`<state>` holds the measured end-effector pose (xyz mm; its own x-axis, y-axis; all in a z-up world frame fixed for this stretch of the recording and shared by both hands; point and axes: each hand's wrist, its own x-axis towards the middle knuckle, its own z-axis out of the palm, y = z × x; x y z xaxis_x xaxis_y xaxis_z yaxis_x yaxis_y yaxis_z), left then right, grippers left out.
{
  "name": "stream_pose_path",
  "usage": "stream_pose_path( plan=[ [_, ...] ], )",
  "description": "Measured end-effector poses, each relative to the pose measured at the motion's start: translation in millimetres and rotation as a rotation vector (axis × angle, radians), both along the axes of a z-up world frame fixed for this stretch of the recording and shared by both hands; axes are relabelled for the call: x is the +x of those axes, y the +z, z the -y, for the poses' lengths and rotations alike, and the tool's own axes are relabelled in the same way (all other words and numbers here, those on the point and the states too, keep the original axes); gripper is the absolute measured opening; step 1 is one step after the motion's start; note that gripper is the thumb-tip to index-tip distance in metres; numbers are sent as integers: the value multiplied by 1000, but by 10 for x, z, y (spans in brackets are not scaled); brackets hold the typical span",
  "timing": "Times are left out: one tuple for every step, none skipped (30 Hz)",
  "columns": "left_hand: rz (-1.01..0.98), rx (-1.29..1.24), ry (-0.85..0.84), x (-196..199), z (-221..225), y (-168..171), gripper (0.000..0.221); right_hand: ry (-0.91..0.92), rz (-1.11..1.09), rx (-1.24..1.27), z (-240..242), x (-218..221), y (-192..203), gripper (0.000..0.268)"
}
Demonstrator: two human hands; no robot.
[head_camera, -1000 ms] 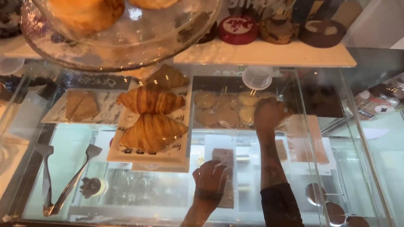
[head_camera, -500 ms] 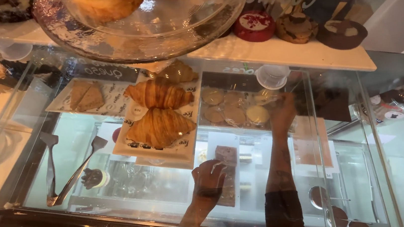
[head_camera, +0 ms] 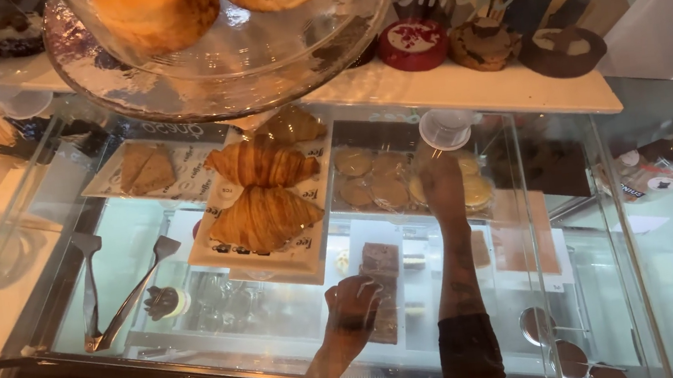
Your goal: Repairing or adjusting the beaded cord and connector of a window blind in a commercial setting.
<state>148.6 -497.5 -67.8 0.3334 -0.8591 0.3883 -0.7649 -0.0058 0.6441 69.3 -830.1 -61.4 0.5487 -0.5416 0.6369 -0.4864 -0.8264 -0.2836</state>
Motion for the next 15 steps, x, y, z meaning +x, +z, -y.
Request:
stream_pose_path(
  plan=[
    [13,-5,-13,-17,-1,-50,28,-42,44,-36,-59,27,74,34],
    [29,-11,-18,-24,2,-100,27,-76,90,-72,-110,87,150,51],
    [31,-13,-11,-18,2,-87,27,-69,93,-73,-69,96,138,51],
    [20,3,-19,-27,-31,-76,27,-199,-38,92,-59,93,105,39],
    [10,19,-26,-38,-61,-67,27,-327,-171,256,-47,88,71,28],
    [11,23,-23,-33,-94,-18,27,-324,-171,260,-71,110,77,28],
    [-7,24,-19,-29,-123,32,26,-356,-142,180,-93,130,84,25],
    [-22,24,-17,-5,-142,88,25,-389,-108,99,-106,166,99,23],
    [-17,26,-16,3,-169,79,25,-387,-104,102,-114,211,42,23],
    [-28,28,-6,8,-187,70,23,-468,-176,59,-117,239,-9,12],
    [-38,29,3,16,-206,61,22,-548,-248,15,-120,270,-60,6],
    [-39,29,-1,11,-207,5,22,-552,-248,15,-143,256,-31,6],
    [6,-12,17,11,-213,-54,22,-515,-187,-3,-171,247,-5,16],
    [48,-52,44,2,-229,-114,22,-468,-128,-23,-203,257,20,36],
    [47,-52,49,-2,-236,-133,22,-463,-130,-24,-171,244,26,36]
  ],
)
